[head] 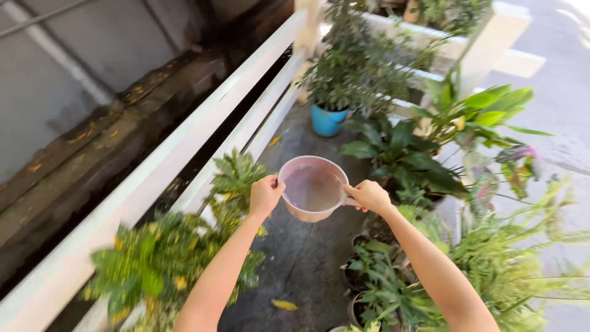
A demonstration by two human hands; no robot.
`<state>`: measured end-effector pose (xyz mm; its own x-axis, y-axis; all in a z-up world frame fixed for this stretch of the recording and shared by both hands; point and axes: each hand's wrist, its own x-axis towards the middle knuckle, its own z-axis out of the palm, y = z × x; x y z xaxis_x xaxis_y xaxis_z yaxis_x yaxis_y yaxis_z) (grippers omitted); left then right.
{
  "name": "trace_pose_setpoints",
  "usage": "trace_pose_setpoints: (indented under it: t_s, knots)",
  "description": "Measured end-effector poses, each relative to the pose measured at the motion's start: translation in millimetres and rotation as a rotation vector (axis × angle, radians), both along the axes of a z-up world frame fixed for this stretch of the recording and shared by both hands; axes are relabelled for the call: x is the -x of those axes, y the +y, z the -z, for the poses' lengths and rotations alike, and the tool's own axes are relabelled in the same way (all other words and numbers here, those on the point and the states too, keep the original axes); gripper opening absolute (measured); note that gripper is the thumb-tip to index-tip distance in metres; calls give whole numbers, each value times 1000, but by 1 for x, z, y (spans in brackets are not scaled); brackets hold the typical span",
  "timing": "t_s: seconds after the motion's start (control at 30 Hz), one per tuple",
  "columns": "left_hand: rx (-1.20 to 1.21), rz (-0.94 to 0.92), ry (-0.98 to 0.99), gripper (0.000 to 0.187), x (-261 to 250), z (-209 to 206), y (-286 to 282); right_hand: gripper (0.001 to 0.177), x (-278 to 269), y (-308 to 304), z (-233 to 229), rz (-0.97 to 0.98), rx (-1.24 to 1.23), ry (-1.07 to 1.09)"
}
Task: Watering several potted plants in an outdoor garden area using a bucket and a ladle.
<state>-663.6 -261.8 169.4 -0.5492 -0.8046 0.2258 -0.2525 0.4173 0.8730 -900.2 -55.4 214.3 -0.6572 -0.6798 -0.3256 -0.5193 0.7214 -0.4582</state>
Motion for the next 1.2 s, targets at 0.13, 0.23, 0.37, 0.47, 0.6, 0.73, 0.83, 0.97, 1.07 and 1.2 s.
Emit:
trace_pose_setpoints:
  t_s: [0.13, 0.23, 0.37, 0.47, 0.6, 0.73, 0.83, 0.97, 1.07, 1.2]
  knots:
    - [22, 50, 83, 27, 63, -26, -29, 60, 35, 1, -37, 7, -12, -101]
    - [82, 86, 84, 28, 106, -50, -47, 49, 58, -3, -58, 49, 4, -323]
    - [67, 186, 37, 26, 159, -59, -68, 47, 85, -4, -60, 135, 92, -677]
    - [75, 277, 40, 26, 214, -75, -98, 44, 121, -19, -58, 279, 153, -880]
    - [132, 409, 61, 25, 294, -79, -144, 54, 193, -43, -52, 276, 254, -1144]
    - [113, 459, 113, 24, 372, -87, -184, 40, 233, -76, -84, 397, 279, -1053]
    - [81, 437, 161, 23, 434, -97, -208, 37, 275, -104, -105, 401, 392, -1006]
    - [46, 392, 184, 23, 496, -73, -229, 37, 331, -132, -89, 412, 404, -1014]
    - [25, 383, 213, 24, 549, -52, -256, 36, 377, -157, -84, 408, 393, -979]
    - [-2, 389, 174, 24, 592, -20, -286, 36, 445, -190, -64, 342, 347, -912]
